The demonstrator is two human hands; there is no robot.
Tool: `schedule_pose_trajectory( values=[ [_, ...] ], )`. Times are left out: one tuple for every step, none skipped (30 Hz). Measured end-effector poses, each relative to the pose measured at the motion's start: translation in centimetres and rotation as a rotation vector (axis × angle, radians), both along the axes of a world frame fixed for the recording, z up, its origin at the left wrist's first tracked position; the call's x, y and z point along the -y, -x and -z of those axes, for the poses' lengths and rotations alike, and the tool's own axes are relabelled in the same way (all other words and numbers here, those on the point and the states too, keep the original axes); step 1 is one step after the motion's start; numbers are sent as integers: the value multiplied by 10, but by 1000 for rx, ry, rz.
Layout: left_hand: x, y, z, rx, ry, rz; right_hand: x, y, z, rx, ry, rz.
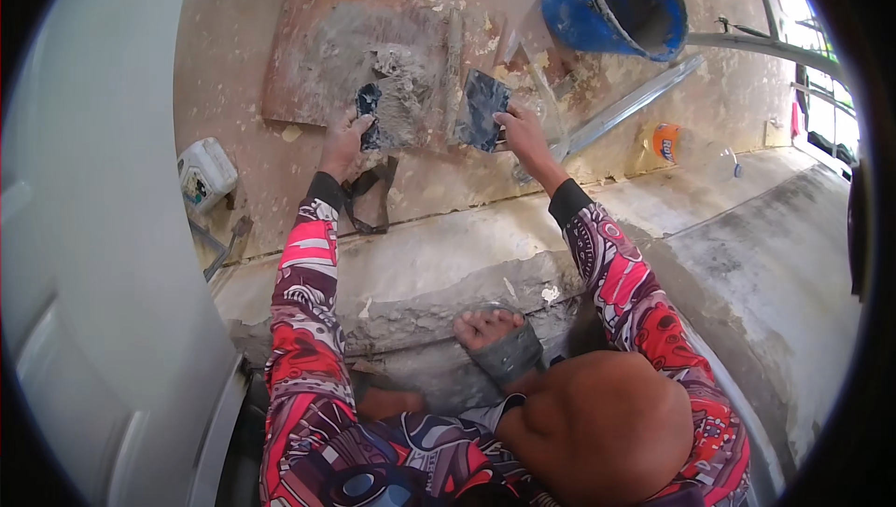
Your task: The person scoops plaster from a board onto a scraper, transfers and mixes the plaster between two scrapers, and applies it to the wall opening beside the doorframe.
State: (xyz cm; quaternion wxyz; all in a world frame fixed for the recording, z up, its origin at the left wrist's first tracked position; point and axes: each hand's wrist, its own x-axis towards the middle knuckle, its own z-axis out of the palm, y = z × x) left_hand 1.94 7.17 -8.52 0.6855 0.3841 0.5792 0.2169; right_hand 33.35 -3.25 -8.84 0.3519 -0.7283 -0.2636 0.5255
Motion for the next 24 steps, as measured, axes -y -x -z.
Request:
schedule_pose_trajectory(
  values=[
    [-4, 10, -4, -144, -193, 135, -3, 7, -4, -17, 3, -14],
    [-7, 14, -6, -157, -190, 138, -6, 13, -8, 6, 10, -60],
    [-9, 19, -12, -464, -358, 249, -9, 21, -14, 27, 19, -107],
    [-11, 24, -13, -766, -528, 358, -15, 29, -24, 19, 21, -110],
    [-10, 28, -14, -774, -523, 359, -19, 37, -35, 11, 24, -141],
    [-7, 25, -10, -784, -519, 321, -19, 37, -41, 13, 27, -167],
    [-3, 21, -4, -793, -514, 284, -15, 36, -31, 14, 31, -165],
    [1, 17, 3, -788, -511, 286, -12, 35, -16, 54, 32, -214],
    [7, 16, 14, -776, -434, 277, -9, 36, -3, 90, 35, -263],
    [16, 18, 25, -769, -353, 268, -8, 40, 0, 84, 44, -264],
    [26, 19, 36, -769, -342, 272, -6, 45, 3, 138, 80, -335],
    [32, 22, 45, -710, -255, 222, -10, 52, 6, 192, 105, -407],
    [34, 29, 54, -654, -174, 172, -15, 61, 6, 184, 98, -408],
    [34, 34, 63, -665, -178, 170, -20, 72, 7, 133, 133, -362],
    [30, 47, 69, -613, -171, 114, -28, 85, 6, 73, 157, -319],
    [31, 31, 75, -552, -157, 85, -25, 75, 16, 95, 166, -320],
    [32, 16, 78, -493, -145, 55, -26, 65, 25, 66, 184, -260],
    [38, -8, 78, -487, -213, 168, -15, 51, 35, 46, 220, -200],
    [36, -6, 77, -521, -303, 279, -18, 58, 30, 39, 219, -206],
    [34, -4, 75, -528, -303, 274, -22, 62, 23, 27, 214, -246],
    [31, -4, 72, -422, -262, 220, -25, 66, 15, 17, 208, -287],
    [28, -3, 68, -314, -222, 165, -28, 69, 6, 16, 200, -294],
    [26, 2, 62, -318, -229, 158, -31, 73, -4, 133, 83, -386],
    [36, -19, 54, -158, 53, 92, -17, 57, -4, 284, 4, -479]
  ],
)
